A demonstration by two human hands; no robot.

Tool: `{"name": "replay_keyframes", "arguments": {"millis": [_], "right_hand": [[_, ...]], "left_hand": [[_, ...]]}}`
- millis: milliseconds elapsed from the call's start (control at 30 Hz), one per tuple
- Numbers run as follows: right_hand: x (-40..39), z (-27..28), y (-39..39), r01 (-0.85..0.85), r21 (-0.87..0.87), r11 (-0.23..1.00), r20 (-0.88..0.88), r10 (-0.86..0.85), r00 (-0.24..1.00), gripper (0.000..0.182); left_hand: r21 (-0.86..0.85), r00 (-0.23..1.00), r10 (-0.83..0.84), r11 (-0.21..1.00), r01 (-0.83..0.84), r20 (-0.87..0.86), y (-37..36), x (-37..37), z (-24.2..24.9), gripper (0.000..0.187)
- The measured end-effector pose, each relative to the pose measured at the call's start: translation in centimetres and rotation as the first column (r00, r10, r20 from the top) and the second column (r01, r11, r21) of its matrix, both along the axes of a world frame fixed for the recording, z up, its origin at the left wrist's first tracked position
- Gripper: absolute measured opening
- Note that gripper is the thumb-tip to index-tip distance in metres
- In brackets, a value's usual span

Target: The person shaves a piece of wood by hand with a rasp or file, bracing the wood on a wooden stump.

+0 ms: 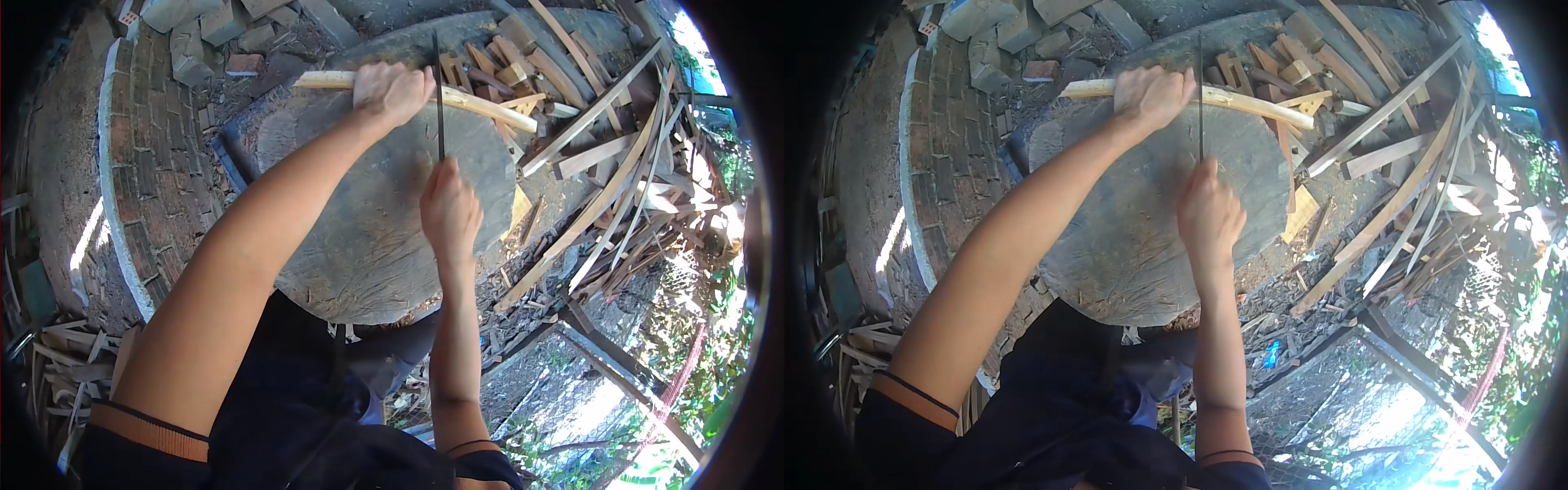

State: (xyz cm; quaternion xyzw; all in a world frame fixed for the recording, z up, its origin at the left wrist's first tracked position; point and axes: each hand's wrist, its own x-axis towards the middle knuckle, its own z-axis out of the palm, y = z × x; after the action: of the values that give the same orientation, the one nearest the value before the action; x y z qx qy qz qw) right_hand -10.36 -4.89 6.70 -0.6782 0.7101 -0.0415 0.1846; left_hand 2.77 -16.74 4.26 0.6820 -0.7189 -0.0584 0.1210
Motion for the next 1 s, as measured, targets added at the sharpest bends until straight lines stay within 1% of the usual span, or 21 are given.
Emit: {"name": "replay_keyframes", "arguments": {"millis": [67,100,167,200,267,300,367,400,467,533,600,667,733,767,833,867,933,1000], "right_hand": [[0.5,-1.0,-3.5,-0.064,-0.190,0.980,0.018,0.068,0.997,0.017],[0.8,-1.5,-4.7,-0.067,-0.198,0.978,0.027,0.073,0.997,0.017],[1.6,-2.5,-5.9,-0.061,-0.292,0.954,0.032,0.073,0.997,0.017],[1.6,-2.2,-5.4,-0.061,-0.293,0.954,0.036,0.075,0.997,0.017],[0.8,-1.0,-2.6,-0.024,-0.130,0.991,0.014,0.026,1.000,0.016],[0.3,-0.7,-1.1,-0.034,-0.123,0.992,0.009,0.036,0.999,0.016],[-0.4,-0.3,1.2,0.019,0.008,1.000,0.041,-0.020,0.999,0.018],[-0.2,-0.7,0.8,0.013,0.013,1.000,0.043,-0.014,0.999,0.018],[-0.1,-1.5,-1.3,-0.041,-0.108,0.993,0.049,0.047,0.998,0.018],[1.2,-1.6,-4.6,-0.022,-0.141,0.990,0.066,0.032,0.997,0.018],[1.9,-1.9,-6.1,-0.024,-0.241,0.970,0.060,0.040,0.997,0.019],[1.0,-1.2,-4.2,-0.018,-0.222,0.975,0.030,0.026,0.999,0.018],[0.1,-0.4,-1.1,-0.024,-0.078,0.997,0.039,0.027,0.999,0.017],[0.0,-0.1,-0.1,-0.032,-0.071,0.997,0.039,0.034,0.999,0.017],[-0.2,0.3,0.9,0.003,0.022,1.000,0.006,-0.003,1.000,0.015],[0.1,-0.1,0.3,0.010,0.027,1.000,0.008,-0.010,1.000,0.015],[1.0,-1.4,-3.3,-0.024,-0.156,0.987,0.038,0.030,0.999,0.015],[1.8,-2.1,-5.8,-0.016,-0.201,0.979,0.064,0.029,0.997,0.017]], "left_hand": [[0.003,1.000,-0.008,1.000,0.008,0.010,0.0,-0.2,0.1,0.056],[-0.032,1.000,-0.009,0.999,0.009,0.002,-0.1,-0.2,-0.2,0.056],[-0.072,1.000,0.008,0.997,-0.008,-0.001,-0.1,0.1,-0.5,0.056],[-0.072,1.000,0.010,0.997,-0.009,0.004,0.0,0.2,-0.2,0.056],[0.007,0.999,-0.011,1.000,0.011,-0.044,0.1,0.0,0.3,0.057],[0.041,0.999,-0.018,0.999,0.019,-0.037,-0.1,0.1,0.1,0.057],[0.044,0.999,-0.005,0.999,0.007,-0.050,-0.1,0.2,-0.1,0.057],[0.037,0.998,-0.016,0.999,0.018,-0.058,0.0,0.3,-0.2,0.057],[0.040,0.999,-0.027,0.999,0.029,-0.037,0.0,-0.1,-0.5,0.058],[-0.039,0.999,-0.017,0.999,0.016,-0.036,0.0,0.1,-0.3,0.057],[-0.035,0.999,-0.021,0.999,0.020,-0.026,0.1,0.2,0.0,0.055],[-0.002,1.000,-0.020,1.000,0.020,-0.012,0.0,0.0,0.1,0.056],[0.008,1.000,-0.019,1.000,0.019,-0.003,0.0,0.0,0.0,0.056],[0.009,1.000,-0.023,1.000,0.023,0.000,0.0,-0.1,0.0,0.056],[0.010,1.000,-0.023,1.000,0.023,0.009,0.0,0.3,-0.1,0.056],[0.026,1.000,-0.013,1.000,0.013,0.008,0.1,0.3,0.0,0.056],[0.027,1.000,-0.022,0.999,0.021,0.007,0.0,-0.2,0.1,0.056],[-0.089,1.000,-0.023,0.996,0.025,0.018,0.1,0.1,-0.1,0.055]]}}
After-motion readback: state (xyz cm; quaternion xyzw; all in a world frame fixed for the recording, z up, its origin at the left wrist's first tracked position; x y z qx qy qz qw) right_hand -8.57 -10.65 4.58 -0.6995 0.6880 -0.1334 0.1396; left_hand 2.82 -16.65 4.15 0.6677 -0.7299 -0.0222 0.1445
